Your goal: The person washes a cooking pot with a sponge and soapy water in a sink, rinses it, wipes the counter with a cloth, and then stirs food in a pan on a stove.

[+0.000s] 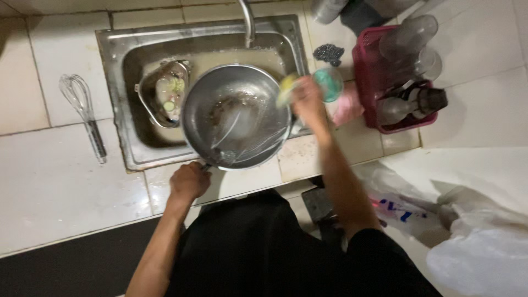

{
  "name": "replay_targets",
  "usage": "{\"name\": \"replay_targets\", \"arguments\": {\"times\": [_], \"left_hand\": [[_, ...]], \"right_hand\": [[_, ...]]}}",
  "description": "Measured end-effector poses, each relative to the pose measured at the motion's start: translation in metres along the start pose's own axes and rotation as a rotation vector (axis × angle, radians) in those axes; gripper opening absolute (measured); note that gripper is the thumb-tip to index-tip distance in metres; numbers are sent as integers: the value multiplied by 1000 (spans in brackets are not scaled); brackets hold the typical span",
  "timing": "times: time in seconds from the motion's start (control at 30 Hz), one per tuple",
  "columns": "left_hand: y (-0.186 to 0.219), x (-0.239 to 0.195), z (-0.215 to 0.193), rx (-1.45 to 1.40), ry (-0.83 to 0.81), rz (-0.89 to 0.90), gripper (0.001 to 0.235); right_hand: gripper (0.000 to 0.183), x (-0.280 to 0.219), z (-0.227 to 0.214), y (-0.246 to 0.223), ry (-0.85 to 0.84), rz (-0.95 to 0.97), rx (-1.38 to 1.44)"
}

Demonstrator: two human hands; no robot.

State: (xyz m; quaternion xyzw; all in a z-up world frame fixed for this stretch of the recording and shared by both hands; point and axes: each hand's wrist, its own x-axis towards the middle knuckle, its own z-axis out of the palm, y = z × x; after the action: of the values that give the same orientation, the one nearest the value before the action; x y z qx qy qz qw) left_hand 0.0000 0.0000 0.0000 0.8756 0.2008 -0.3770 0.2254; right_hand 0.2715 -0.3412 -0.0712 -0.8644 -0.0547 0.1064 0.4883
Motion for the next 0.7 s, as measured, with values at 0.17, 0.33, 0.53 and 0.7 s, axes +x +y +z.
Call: {"name": "replay_targets", "arguments": {"times": [0.17, 0.33, 0.53, 0.7], "left_hand": [[10, -14, -3, -112, -10, -81, 36], [24, -27, 5, -200, 99, -109, 35], [33, -38, 20, -245, 178, -105, 31], [32, -30, 22, -182, 190, -108, 33]], "right_hand": [[27, 43, -75, 32, 336, -416, -573], [28, 49, -77, 44, 109, -285, -727], [29, 100, -103, 61, -407, -115, -934], [23, 98, -148, 81, -446, 327, 241]]}}
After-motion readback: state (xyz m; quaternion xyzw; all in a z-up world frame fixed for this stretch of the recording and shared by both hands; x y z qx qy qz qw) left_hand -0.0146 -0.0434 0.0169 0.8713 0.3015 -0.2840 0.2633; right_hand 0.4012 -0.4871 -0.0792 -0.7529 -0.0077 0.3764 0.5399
